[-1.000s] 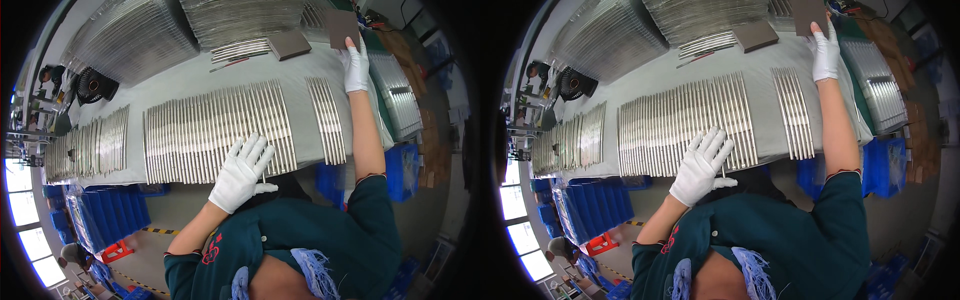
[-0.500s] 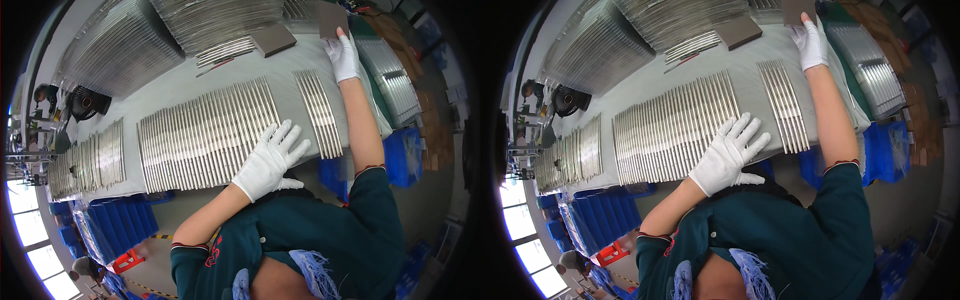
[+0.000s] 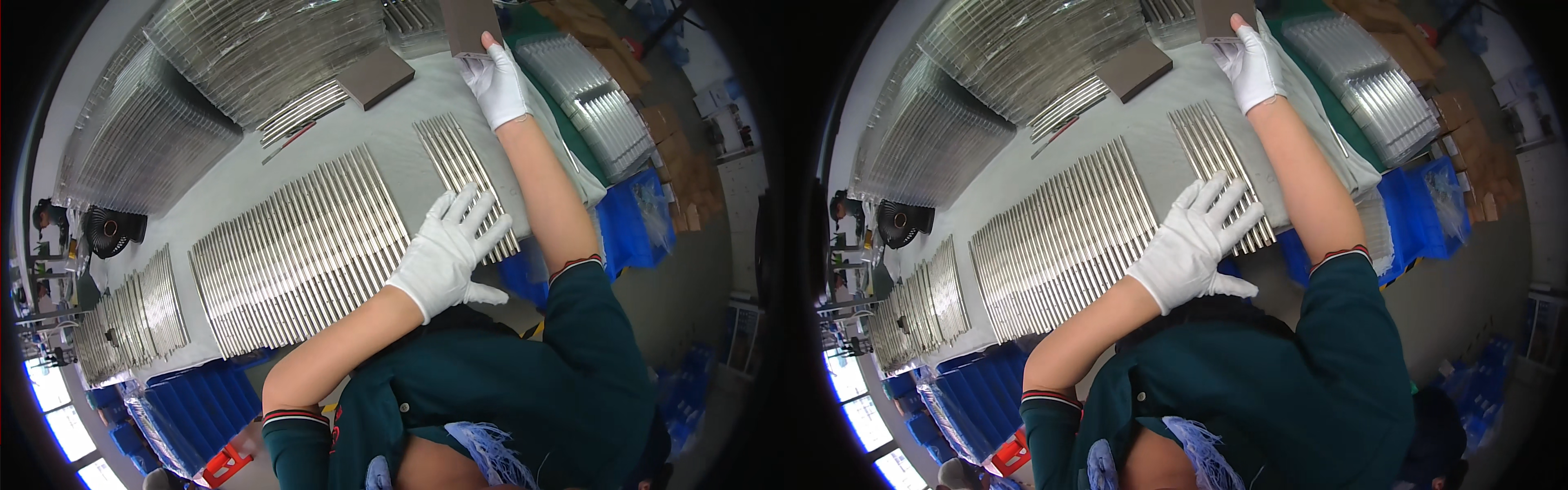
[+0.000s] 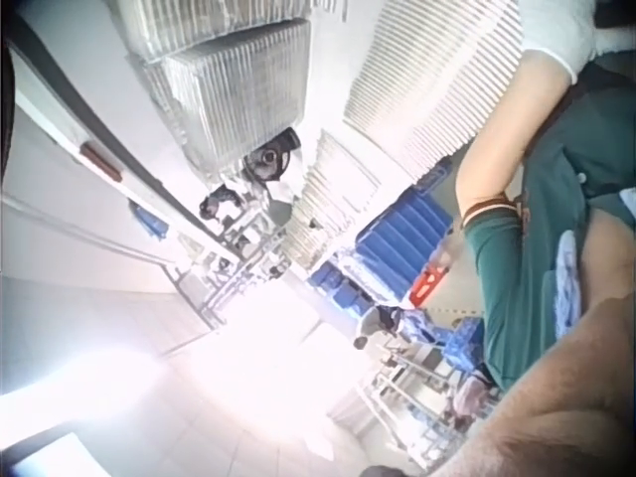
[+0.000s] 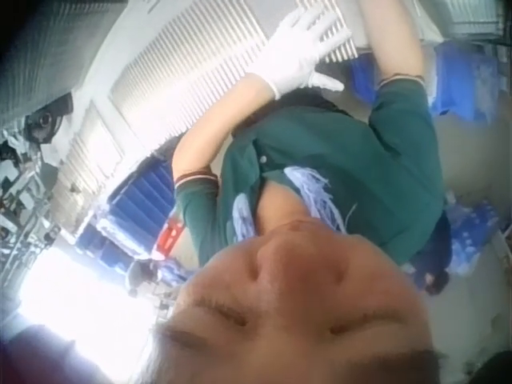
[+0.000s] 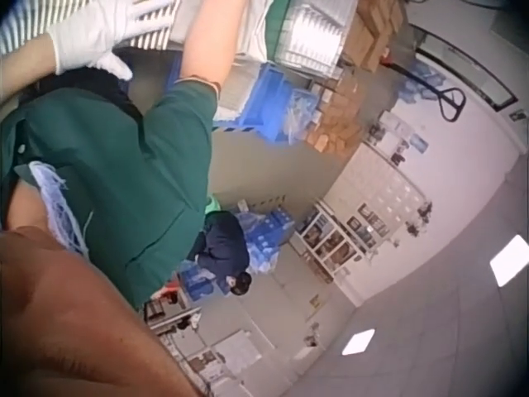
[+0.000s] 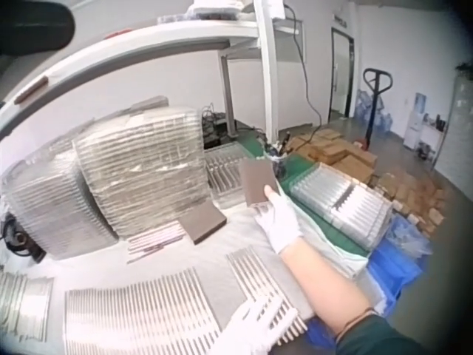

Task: Organizing, aligning, and grouping thin metal rods on a factory workbench.

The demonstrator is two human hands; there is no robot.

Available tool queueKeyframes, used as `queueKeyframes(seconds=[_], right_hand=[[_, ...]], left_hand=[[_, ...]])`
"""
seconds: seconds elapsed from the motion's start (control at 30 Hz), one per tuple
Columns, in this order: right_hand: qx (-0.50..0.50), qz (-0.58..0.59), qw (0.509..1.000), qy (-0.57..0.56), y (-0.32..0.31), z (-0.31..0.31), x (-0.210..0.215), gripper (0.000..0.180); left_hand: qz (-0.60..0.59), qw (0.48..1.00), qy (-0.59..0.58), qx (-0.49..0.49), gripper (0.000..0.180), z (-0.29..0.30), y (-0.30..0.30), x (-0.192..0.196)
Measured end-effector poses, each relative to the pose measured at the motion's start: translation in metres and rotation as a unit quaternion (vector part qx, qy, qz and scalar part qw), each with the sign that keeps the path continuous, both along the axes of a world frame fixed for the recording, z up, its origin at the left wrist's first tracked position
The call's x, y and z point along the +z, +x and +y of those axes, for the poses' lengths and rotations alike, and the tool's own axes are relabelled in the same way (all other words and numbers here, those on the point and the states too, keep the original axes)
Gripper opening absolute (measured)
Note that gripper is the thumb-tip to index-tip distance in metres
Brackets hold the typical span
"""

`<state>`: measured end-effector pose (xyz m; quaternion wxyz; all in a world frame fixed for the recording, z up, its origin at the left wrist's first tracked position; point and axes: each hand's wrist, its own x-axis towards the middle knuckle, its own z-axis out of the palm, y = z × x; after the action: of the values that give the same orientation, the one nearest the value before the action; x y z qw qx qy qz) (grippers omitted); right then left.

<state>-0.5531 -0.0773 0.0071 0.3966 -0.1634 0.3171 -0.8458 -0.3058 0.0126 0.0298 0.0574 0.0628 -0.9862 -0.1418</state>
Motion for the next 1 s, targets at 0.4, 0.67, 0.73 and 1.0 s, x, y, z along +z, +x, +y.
queueKeyframes(seconds=[0.4,0.67,0.73,1.0], right_hand=[[0.043,-0.069,0.997,-0.011,-0.017,0.001,-0.008,0.035],[0.028,-0.064,0.997,0.033,0.004,-0.001,-0.001,0.038],[0.028,-0.069,0.997,0.037,0.005,-0.001,-0.001,0.036],[0.045,-0.063,0.997,0.03,-0.001,-0.003,-0.01,0.032]], left_hand=[[-0.066,0.998,-0.017,0.016,0.096,0.003,0.023,0.013],[-0.028,0.999,0.0,0.018,0.093,0.012,0.035,0.014],[-0.003,1.0,0.013,0.015,0.091,0.016,0.027,0.004],[0.03,0.999,-0.01,0.021,0.087,0.02,0.023,-0.014]])
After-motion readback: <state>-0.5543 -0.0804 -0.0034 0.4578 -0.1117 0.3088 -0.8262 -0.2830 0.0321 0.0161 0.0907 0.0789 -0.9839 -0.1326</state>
